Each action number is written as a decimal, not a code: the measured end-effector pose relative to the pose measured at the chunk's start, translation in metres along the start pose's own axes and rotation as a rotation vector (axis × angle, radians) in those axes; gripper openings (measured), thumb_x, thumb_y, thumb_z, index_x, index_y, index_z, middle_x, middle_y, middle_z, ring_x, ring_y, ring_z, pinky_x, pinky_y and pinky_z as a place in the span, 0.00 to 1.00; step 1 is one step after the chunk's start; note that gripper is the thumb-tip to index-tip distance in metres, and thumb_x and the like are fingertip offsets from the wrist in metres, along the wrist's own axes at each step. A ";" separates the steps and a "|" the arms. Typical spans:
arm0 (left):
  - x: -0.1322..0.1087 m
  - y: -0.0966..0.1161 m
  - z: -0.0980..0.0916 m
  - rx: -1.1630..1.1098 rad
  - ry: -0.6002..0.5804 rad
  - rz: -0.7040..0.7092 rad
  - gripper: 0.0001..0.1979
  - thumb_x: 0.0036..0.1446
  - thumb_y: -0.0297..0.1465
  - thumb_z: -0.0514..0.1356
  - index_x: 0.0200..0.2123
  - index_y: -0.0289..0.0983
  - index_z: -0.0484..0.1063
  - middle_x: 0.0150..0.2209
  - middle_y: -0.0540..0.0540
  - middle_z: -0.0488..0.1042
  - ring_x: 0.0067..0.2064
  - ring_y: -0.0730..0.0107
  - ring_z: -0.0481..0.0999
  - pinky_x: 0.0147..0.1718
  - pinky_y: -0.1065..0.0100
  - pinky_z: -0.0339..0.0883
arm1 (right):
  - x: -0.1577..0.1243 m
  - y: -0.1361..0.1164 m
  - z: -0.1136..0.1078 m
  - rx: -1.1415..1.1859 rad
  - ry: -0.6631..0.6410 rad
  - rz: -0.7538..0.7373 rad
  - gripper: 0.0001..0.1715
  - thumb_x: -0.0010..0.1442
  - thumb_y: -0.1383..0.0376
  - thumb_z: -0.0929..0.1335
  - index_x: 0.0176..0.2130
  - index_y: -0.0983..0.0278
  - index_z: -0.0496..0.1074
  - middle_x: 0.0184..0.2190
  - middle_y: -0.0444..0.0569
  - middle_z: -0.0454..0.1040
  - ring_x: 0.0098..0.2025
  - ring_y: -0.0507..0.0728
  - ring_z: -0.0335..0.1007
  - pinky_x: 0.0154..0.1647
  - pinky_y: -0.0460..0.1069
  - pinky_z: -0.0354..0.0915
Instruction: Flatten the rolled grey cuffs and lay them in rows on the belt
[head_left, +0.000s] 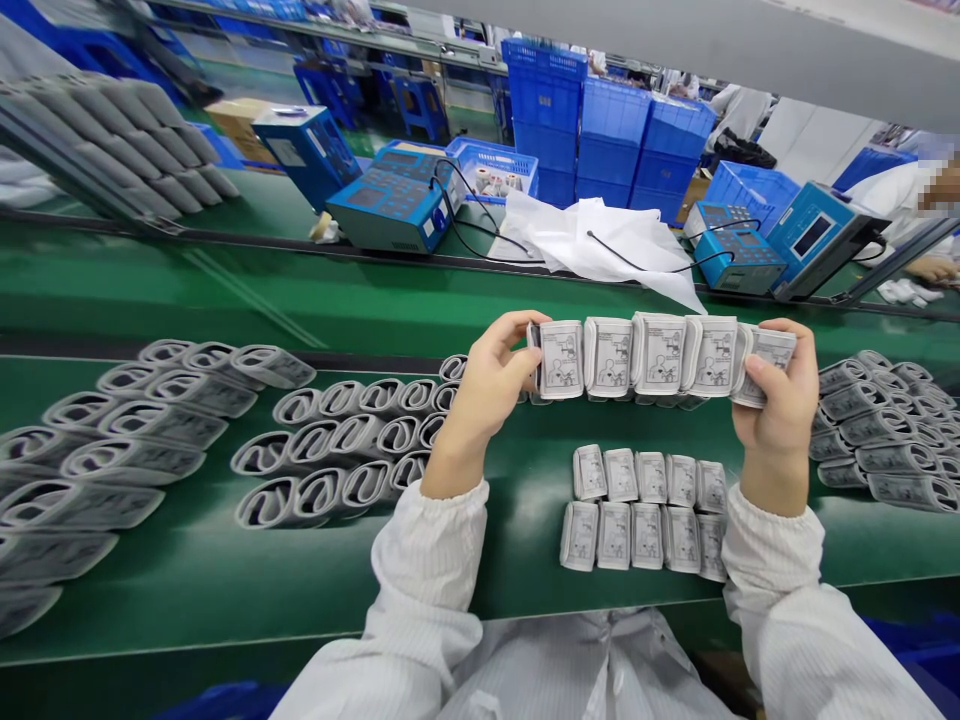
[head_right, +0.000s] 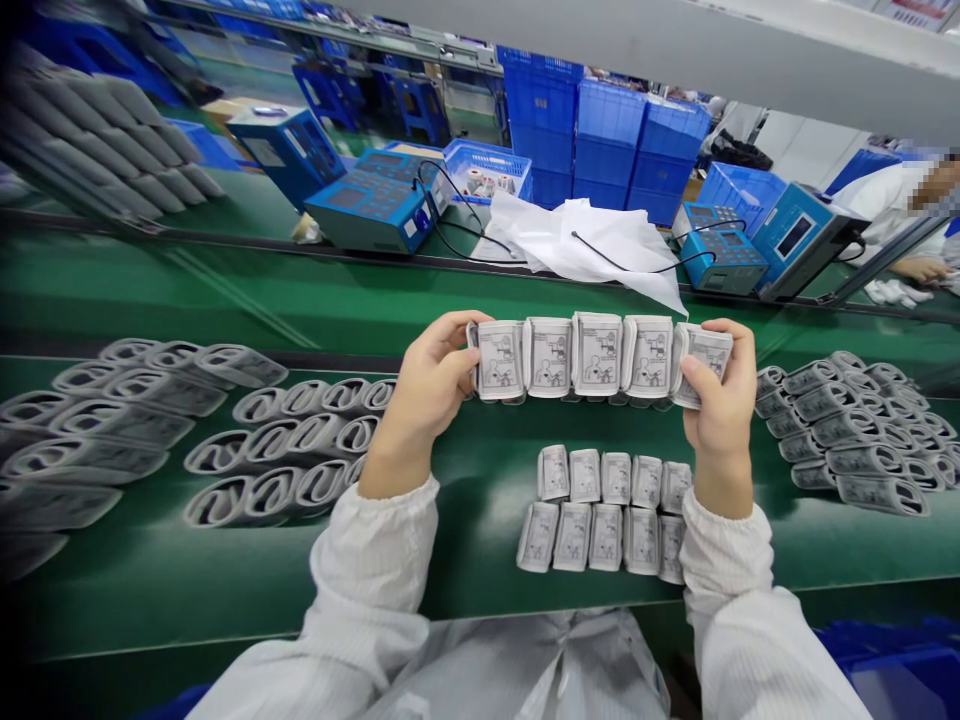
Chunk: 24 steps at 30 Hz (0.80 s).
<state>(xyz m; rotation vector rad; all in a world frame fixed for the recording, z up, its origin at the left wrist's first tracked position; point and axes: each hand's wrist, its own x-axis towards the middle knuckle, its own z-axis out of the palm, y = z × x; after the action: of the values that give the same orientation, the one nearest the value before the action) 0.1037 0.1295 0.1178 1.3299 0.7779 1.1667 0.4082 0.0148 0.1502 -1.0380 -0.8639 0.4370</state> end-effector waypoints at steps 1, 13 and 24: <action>0.000 0.000 0.000 -0.002 0.003 0.001 0.19 0.56 0.30 0.65 0.51 0.41 0.79 0.49 0.45 0.80 0.31 0.71 0.79 0.18 0.76 0.71 | 0.000 0.000 0.000 -0.006 -0.003 -0.001 0.27 0.47 0.59 0.84 0.45 0.54 0.79 0.33 0.40 0.74 0.33 0.55 0.68 0.32 0.50 0.65; 0.001 0.000 0.000 0.023 0.009 0.030 0.18 0.56 0.29 0.65 0.51 0.41 0.79 0.49 0.45 0.82 0.33 0.71 0.80 0.17 0.79 0.64 | 0.000 0.000 0.001 0.011 -0.004 -0.008 0.26 0.47 0.59 0.84 0.45 0.54 0.79 0.33 0.41 0.75 0.33 0.55 0.68 0.32 0.50 0.64; -0.001 0.002 0.000 0.071 0.009 0.027 0.19 0.56 0.27 0.61 0.51 0.40 0.80 0.47 0.45 0.81 0.32 0.72 0.77 0.18 0.78 0.64 | -0.007 -0.006 0.004 0.008 -0.034 0.008 0.28 0.47 0.55 0.85 0.46 0.53 0.78 0.33 0.41 0.74 0.31 0.55 0.67 0.29 0.50 0.65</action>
<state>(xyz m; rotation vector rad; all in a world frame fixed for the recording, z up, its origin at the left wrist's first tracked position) 0.1031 0.1287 0.1195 1.3982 0.8172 1.1765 0.4001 0.0097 0.1541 -1.0298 -0.8879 0.4655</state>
